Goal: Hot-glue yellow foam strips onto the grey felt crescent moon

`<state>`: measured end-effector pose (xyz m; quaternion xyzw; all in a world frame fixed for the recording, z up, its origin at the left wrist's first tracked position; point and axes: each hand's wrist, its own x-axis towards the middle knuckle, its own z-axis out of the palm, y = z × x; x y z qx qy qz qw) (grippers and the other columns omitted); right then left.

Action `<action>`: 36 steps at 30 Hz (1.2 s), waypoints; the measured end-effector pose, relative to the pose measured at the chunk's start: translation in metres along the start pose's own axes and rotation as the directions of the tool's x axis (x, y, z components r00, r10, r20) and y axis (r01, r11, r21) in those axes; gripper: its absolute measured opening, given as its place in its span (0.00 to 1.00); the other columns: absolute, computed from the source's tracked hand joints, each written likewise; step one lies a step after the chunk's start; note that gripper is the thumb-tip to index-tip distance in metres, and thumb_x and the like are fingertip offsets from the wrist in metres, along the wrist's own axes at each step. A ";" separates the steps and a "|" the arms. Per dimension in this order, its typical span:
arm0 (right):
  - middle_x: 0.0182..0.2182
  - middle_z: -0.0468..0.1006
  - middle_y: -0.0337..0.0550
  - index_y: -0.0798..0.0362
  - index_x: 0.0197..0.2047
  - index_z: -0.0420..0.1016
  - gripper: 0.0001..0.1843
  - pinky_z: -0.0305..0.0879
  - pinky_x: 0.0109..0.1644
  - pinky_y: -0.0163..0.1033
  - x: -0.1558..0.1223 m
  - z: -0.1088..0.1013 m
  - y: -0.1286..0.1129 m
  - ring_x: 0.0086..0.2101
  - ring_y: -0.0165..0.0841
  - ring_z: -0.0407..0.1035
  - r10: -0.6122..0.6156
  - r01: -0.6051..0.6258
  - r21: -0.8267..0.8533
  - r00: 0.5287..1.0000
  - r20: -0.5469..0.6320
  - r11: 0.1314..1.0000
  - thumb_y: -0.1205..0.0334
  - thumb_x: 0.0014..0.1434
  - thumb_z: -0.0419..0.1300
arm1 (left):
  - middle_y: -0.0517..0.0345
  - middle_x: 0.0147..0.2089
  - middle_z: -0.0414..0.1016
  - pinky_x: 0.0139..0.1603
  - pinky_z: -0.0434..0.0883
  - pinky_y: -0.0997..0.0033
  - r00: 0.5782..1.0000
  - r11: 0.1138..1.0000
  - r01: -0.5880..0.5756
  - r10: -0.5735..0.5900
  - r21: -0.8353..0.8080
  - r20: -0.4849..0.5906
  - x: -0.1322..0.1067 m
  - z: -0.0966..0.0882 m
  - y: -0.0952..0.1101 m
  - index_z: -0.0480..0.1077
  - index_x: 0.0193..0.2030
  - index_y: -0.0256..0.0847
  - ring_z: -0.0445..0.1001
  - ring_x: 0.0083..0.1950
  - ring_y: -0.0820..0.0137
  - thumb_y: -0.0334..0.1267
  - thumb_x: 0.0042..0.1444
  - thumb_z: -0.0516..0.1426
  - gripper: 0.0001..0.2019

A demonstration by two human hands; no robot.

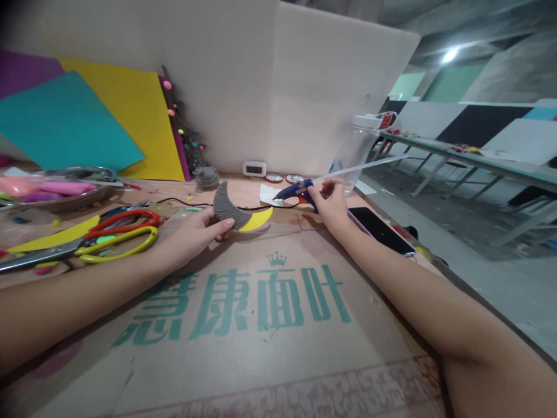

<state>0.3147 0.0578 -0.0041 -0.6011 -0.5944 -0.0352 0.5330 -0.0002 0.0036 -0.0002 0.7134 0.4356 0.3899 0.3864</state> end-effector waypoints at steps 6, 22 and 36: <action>0.21 0.58 0.34 0.50 0.24 0.56 0.21 0.57 0.33 0.39 -0.004 -0.014 -0.004 0.25 0.31 0.57 -0.150 0.151 0.003 0.985 -0.080 0.989 0.45 0.62 0.52 | 0.62 0.29 0.71 0.32 0.64 0.75 1.000 0.999 0.020 -0.020 -0.048 -0.005 0.000 0.001 0.002 0.71 0.40 0.37 0.67 0.30 0.73 0.45 0.57 0.56 0.12; 0.42 0.81 0.44 0.52 0.46 0.76 0.11 0.68 0.47 0.41 -0.072 -0.014 -0.086 0.41 0.35 0.74 -0.474 0.484 0.147 0.671 0.570 0.862 0.59 0.63 0.57 | 0.61 0.30 0.71 0.30 0.64 0.76 1.000 0.990 0.001 -0.004 -0.138 -0.023 0.002 0.000 -0.004 0.69 0.35 0.38 0.67 0.29 0.73 0.50 0.56 0.57 0.15; 0.26 0.75 0.40 0.53 0.39 0.77 0.14 0.61 0.33 0.36 -0.088 -0.012 -0.104 0.29 0.30 0.66 -0.760 0.809 0.208 0.380 0.527 0.549 0.63 0.67 0.50 | 0.55 0.36 0.79 0.30 0.65 0.73 1.000 0.999 0.019 -0.019 0.037 0.000 -0.003 0.000 0.007 0.72 0.35 0.39 0.73 0.34 0.66 0.49 0.53 0.57 0.14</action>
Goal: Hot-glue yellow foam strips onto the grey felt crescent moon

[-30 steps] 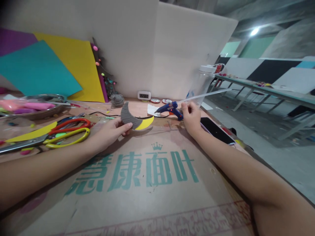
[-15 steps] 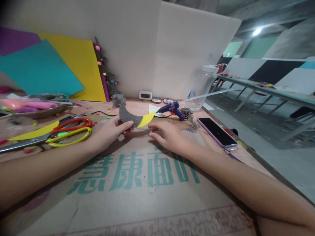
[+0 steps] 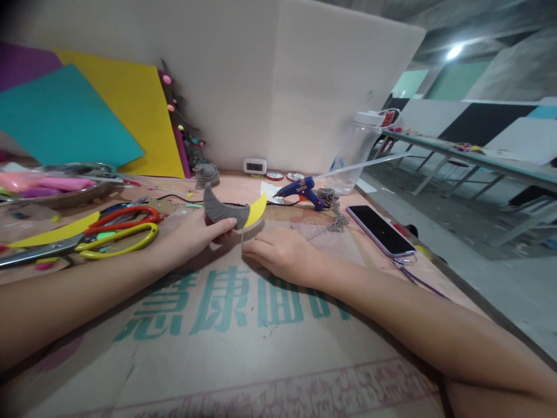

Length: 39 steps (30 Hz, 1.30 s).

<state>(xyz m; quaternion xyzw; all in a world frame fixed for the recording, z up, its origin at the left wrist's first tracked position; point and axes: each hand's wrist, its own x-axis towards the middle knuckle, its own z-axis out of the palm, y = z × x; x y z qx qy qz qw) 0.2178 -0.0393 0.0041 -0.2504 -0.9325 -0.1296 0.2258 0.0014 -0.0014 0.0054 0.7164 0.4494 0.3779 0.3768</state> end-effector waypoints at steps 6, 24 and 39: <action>0.27 0.75 0.40 0.52 0.39 0.76 0.13 0.61 0.34 0.36 -0.003 0.002 0.003 0.29 0.30 0.66 -0.021 0.021 0.015 1.000 0.004 1.000 0.63 0.67 0.50 | 0.56 0.41 0.80 0.38 0.70 0.72 1.000 0.998 0.021 -0.021 0.065 0.001 -0.002 0.000 0.002 0.73 0.40 0.40 0.75 0.41 0.63 0.46 0.52 0.58 0.14; 0.29 0.79 0.41 0.52 0.38 0.76 0.10 0.63 0.34 0.35 -0.010 0.004 0.031 0.29 0.30 0.70 0.329 -0.310 0.117 0.916 -0.231 0.944 0.58 0.65 0.55 | 0.59 0.27 0.75 0.26 0.65 0.73 0.992 0.988 0.023 -0.041 0.151 0.119 -0.006 0.001 0.002 0.71 0.34 0.40 0.71 0.27 0.68 0.47 0.50 0.57 0.12; 0.29 0.78 0.41 0.52 0.55 0.72 0.20 0.61 0.34 0.36 -0.011 -0.003 0.029 0.28 0.31 0.69 0.458 -0.452 0.089 0.886 -0.069 0.888 0.52 0.63 0.56 | 0.58 0.28 0.76 0.23 0.66 0.72 0.985 0.997 0.072 -0.067 -0.024 0.161 -0.004 0.003 -0.005 0.69 0.31 0.41 0.72 0.26 0.68 0.43 0.51 0.57 0.08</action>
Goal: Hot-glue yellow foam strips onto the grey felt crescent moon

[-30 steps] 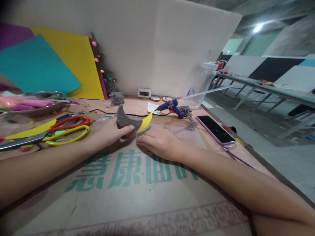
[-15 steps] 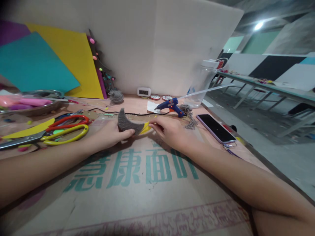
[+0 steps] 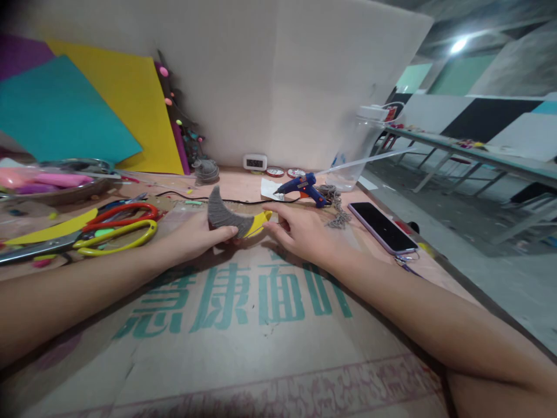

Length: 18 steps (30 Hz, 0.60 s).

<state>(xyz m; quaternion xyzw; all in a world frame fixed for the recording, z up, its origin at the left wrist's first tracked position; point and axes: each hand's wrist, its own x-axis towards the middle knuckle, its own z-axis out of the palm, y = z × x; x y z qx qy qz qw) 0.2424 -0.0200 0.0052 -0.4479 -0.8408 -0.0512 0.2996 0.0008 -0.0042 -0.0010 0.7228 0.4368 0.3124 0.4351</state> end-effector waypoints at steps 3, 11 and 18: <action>0.27 0.77 0.40 0.51 0.53 0.73 0.19 0.60 0.32 0.35 0.000 0.001 0.001 0.26 0.31 0.68 0.064 -0.066 0.050 0.997 0.043 0.997 0.52 0.63 0.57 | 0.57 0.30 0.77 0.23 0.66 0.72 1.000 0.999 0.015 -0.015 -0.050 -0.005 0.000 0.002 -0.004 0.70 0.34 0.41 0.73 0.28 0.67 0.44 0.52 0.57 0.09; 0.26 0.77 0.39 0.53 0.34 0.77 0.13 0.61 0.31 0.34 0.004 0.004 -0.004 0.27 0.30 0.68 0.143 -0.171 0.265 0.982 0.125 0.949 0.55 0.62 0.57 | 0.60 0.31 0.76 0.31 0.71 0.73 0.996 0.969 -0.084 0.075 -0.233 -0.046 -0.002 0.002 0.004 0.58 0.61 0.42 0.75 0.31 0.70 0.42 0.54 0.58 0.27; 0.23 0.72 0.37 0.54 0.29 0.73 0.15 0.59 0.27 0.33 0.008 0.003 -0.004 0.25 0.28 0.64 0.261 -0.339 0.457 0.939 0.225 0.822 0.52 0.59 0.57 | 0.51 0.50 0.76 0.48 0.71 0.69 0.942 0.941 -0.333 0.335 0.058 -0.028 -0.008 0.003 0.008 0.61 0.64 0.43 0.76 0.45 0.69 0.36 0.56 0.55 0.27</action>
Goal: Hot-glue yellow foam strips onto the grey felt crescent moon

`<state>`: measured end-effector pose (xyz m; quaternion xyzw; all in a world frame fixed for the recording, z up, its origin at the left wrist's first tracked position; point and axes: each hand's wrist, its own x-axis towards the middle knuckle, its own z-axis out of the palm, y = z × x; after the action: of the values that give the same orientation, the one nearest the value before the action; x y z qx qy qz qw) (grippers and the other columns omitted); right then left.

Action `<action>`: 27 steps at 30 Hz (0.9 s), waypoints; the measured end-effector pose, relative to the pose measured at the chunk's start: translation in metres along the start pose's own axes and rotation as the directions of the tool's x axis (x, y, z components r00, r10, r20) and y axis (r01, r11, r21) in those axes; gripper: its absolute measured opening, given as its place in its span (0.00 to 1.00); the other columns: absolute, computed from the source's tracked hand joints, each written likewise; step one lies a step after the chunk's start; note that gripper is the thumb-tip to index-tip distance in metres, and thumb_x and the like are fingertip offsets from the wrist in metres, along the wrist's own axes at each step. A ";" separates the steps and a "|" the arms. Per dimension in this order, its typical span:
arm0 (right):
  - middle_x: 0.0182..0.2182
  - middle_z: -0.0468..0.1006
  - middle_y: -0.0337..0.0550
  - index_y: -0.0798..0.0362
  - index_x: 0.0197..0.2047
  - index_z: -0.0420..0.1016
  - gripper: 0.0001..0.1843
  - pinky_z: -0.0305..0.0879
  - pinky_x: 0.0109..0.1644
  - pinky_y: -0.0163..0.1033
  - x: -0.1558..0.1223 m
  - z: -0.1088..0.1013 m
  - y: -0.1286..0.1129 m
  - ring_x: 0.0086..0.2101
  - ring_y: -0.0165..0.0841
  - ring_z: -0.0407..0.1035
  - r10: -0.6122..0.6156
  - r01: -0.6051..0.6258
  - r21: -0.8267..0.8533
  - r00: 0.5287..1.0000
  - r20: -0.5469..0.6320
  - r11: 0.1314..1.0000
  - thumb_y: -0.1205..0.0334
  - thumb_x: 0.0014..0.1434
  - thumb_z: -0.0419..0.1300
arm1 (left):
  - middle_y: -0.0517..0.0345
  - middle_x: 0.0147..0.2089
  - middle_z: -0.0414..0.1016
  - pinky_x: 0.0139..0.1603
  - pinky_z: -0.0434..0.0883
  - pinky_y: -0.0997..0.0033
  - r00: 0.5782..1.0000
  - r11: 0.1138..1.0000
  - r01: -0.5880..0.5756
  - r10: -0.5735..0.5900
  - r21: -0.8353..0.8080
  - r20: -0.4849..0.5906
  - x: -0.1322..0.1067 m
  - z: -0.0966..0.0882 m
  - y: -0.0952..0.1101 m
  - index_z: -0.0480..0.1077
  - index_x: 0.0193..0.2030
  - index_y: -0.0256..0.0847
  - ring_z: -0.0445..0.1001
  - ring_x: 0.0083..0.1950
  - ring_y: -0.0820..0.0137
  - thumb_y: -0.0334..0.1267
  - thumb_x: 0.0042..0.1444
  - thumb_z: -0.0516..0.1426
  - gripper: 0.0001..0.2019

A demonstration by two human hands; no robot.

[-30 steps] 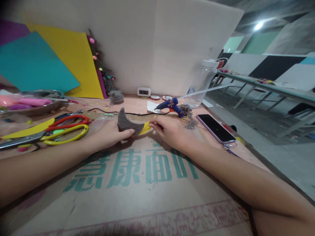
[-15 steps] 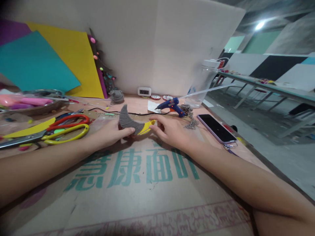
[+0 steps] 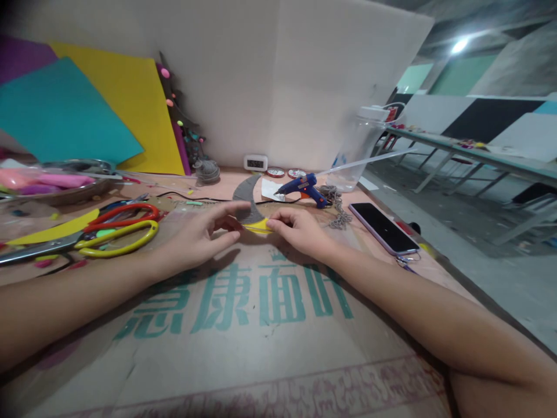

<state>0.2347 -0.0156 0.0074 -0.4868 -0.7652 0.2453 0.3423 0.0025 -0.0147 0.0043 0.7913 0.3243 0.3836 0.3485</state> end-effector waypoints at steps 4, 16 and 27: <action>0.21 0.69 0.34 0.54 0.31 0.71 0.16 0.56 0.23 0.32 -0.002 0.002 0.000 0.21 0.26 0.62 0.084 -0.099 0.163 0.992 0.094 0.982 0.49 0.59 0.57 | 0.53 0.50 0.76 0.51 0.70 0.69 0.999 0.980 -0.047 0.049 0.192 -0.004 -0.002 -0.001 0.003 0.68 0.58 0.41 0.75 0.47 0.69 0.36 0.57 0.54 0.21; 0.21 0.70 0.35 0.54 0.31 0.72 0.14 0.59 0.25 0.32 -0.005 0.003 -0.003 0.21 0.27 0.64 0.123 -0.149 0.193 0.983 0.139 0.970 0.51 0.59 0.58 | 0.58 0.43 0.79 0.46 0.72 0.71 0.996 0.960 -0.020 0.042 0.280 -0.073 -0.002 -0.001 0.006 0.73 0.50 0.43 0.76 0.42 0.69 0.40 0.57 0.57 0.14; 0.29 0.77 0.40 0.53 0.39 0.80 0.14 0.61 0.31 0.34 0.000 -0.012 0.006 0.28 0.30 0.67 -0.051 0.050 -0.095 0.999 -0.009 0.994 0.53 0.56 0.61 | 0.58 0.43 0.79 0.46 0.71 0.71 0.995 0.978 -0.006 0.026 0.209 -0.093 -0.001 -0.003 0.004 0.74 0.47 0.42 0.75 0.42 0.69 0.43 0.57 0.58 0.13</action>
<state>0.2469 -0.0125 0.0110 -0.4845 -0.7860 0.1974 0.3294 0.0005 -0.0171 0.0084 0.8068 0.3726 0.3877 0.2449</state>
